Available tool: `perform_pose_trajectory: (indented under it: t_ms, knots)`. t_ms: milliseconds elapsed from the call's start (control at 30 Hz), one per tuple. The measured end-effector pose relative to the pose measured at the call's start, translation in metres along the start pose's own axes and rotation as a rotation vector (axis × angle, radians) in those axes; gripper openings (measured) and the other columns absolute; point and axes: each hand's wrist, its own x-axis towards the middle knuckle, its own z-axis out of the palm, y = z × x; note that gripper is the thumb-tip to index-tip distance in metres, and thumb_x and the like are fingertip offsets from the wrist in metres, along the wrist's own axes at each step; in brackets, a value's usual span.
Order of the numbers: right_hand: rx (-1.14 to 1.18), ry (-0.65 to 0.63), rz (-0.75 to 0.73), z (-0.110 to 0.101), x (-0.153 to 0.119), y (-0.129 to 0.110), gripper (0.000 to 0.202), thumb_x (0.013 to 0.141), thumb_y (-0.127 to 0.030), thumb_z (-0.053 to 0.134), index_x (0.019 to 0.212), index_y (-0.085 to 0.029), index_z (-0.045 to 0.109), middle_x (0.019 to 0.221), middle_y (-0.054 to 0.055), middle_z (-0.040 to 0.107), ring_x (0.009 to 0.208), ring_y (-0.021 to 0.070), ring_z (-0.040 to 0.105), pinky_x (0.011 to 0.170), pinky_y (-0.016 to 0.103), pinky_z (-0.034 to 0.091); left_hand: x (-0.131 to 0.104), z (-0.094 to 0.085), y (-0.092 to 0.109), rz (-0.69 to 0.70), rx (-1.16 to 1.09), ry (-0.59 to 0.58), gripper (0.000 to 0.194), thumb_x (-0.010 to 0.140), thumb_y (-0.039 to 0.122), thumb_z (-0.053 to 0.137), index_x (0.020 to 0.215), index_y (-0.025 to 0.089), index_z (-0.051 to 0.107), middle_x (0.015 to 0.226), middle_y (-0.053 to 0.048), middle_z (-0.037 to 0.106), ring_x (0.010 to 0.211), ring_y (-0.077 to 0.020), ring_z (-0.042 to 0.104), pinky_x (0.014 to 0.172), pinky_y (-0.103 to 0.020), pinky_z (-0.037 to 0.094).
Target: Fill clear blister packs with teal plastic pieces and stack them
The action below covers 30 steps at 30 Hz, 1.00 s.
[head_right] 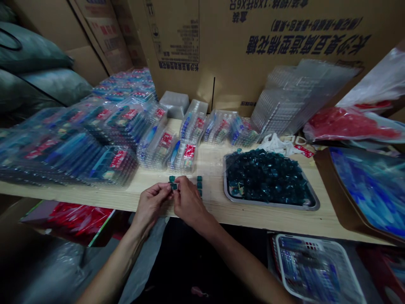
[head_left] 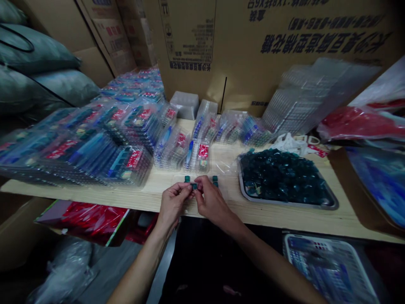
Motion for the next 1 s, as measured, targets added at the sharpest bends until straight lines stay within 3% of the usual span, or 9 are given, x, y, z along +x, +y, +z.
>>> perform_pose_trajectory:
  t_ms: [167,300,433,600,800,900,1000]
  knots:
    - [-0.016,-0.031,-0.043,-0.004,0.002,-0.002,0.021,0.085,-0.013,0.043,0.103,-0.018,0.051,0.099,0.011,0.063,0.092,0.0236,0.06,0.082,0.038,0.046,-0.009,-0.001,0.006,0.216,0.223,-0.028,0.042,0.074,0.032,0.074,0.112,0.015,0.067,0.085,-0.003,0.07,0.071,-0.0118,0.063,0.069,-0.023,0.05]
    - [-0.065,-0.069,-0.054,-0.003,0.004,-0.003,0.021,0.081,-0.01,0.042,0.098,-0.019,0.05,0.098,0.01,0.06,0.093,0.0233,0.058,0.083,0.037,0.045,-0.016,-0.002,0.004,0.371,0.522,-0.036,0.036,0.078,0.028,0.067,0.112,0.017,0.069,0.085,-0.003,0.072,0.072,-0.0132,0.065,0.066,-0.022,0.05]
    - [-0.037,-0.02,0.042,0.003,0.004,0.0,0.015,0.083,-0.014,0.045,0.096,-0.02,0.047,0.087,0.006,0.059,0.078,0.0199,0.058,0.071,0.032,0.044,-0.014,-0.001,-0.006,0.308,0.427,0.031,0.033,0.078,0.031,0.066,0.107,0.015,0.069,0.082,-0.004,0.074,0.074,-0.0153,0.067,0.069,-0.024,0.052]
    - [-0.087,-0.055,0.087,0.004,0.003,0.004,0.01,0.081,-0.013,0.047,0.085,-0.022,0.046,0.074,0.002,0.057,0.068,0.0184,0.056,0.066,0.029,0.04,-0.013,0.0,0.0,0.173,0.244,-0.028,0.029,0.076,0.038,0.073,0.092,0.014,0.07,0.084,-0.004,0.073,0.072,-0.0135,0.064,0.068,-0.023,0.049]
    - [-0.005,-0.109,0.0,-0.005,0.001,0.0,0.018,0.085,-0.015,0.048,0.102,-0.02,0.051,0.085,0.004,0.063,0.077,0.0187,0.061,0.073,0.03,0.045,-0.01,-0.03,0.015,0.19,0.281,0.001,0.034,0.074,0.039,0.078,0.1,0.016,0.072,0.086,-0.004,0.072,0.071,-0.013,0.063,0.069,-0.024,0.05]
    - [-0.011,-0.067,0.014,-0.01,-0.001,0.003,0.023,0.086,-0.013,0.046,0.105,-0.02,0.055,0.09,0.006,0.065,0.084,0.0194,0.063,0.078,0.032,0.047,-0.004,-0.049,0.01,0.346,0.503,0.023,0.026,0.078,0.038,0.075,0.095,0.018,0.075,0.087,-0.005,0.072,0.078,-0.0164,0.065,0.073,-0.028,0.052]
    - [-0.042,-0.057,-0.025,-0.024,-0.003,0.007,0.021,0.086,-0.012,0.044,0.096,-0.02,0.06,0.093,0.006,0.067,0.087,0.0196,0.063,0.08,0.033,0.048,0.002,-0.054,0.0,0.54,0.705,-0.077,0.016,0.084,0.032,0.069,0.095,0.023,0.076,0.092,-0.005,0.073,0.086,-0.0186,0.067,0.08,-0.031,0.053]
